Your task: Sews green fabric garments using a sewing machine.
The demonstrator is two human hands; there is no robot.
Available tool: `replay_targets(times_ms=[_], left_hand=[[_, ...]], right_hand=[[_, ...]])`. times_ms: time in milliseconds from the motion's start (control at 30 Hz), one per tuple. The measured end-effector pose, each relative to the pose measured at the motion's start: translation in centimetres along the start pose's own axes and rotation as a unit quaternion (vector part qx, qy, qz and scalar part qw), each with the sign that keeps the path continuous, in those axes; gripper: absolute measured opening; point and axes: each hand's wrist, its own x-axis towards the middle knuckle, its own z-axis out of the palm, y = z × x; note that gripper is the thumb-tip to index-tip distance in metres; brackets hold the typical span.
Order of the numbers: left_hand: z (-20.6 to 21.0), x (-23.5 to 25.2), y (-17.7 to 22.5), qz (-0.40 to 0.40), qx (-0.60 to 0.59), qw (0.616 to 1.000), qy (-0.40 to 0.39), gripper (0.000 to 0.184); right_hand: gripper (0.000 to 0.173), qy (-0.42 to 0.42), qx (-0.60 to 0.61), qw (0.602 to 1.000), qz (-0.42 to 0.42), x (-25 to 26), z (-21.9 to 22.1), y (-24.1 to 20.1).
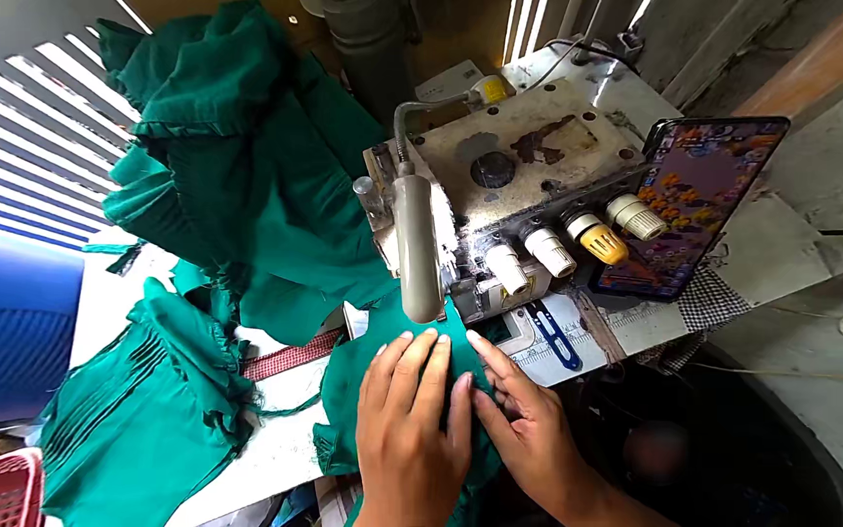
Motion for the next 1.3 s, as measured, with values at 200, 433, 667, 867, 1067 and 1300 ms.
replay_targets(times_ms=[200, 433, 667, 867, 1067, 1300], left_hand=[[0.3, 0.5, -1.5, -0.002, -0.04, 0.999, 0.0, 0.031], [0.1, 2.2, -2.6, 0.005, -0.054, 0.998, -0.025, 0.031], [0.2, 3.9, -3.8, 0.0, -0.043, 0.998, -0.044, 0.032], [0.6, 5.2, -4.7, -0.002, -0.03, 0.999, -0.045, 0.03], [-0.5, 1.3, -2.0, -0.01, -0.042, 0.996, 0.081, 0.025], [3.1, -10.3, 4.3, -0.168, -0.111, 0.979, -0.018, 0.071]], right_hand=[[0.025, 0.033, 0.011, 0.999, -0.031, 0.3, 0.4, 0.0], [0.013, 0.044, -0.002, 0.998, -0.038, 1.8, 0.8, -0.1], [0.018, 0.056, -0.022, 0.997, -0.042, 2.5, 0.9, -0.2], [0.025, 0.071, -0.016, 0.997, -0.034, 2.8, 1.0, 0.0], [0.042, 0.039, -0.019, 0.999, 0.001, 1.7, 0.0, 0.4], [0.018, -0.025, -0.038, 0.998, -0.036, -0.9, -1.7, -2.1]])
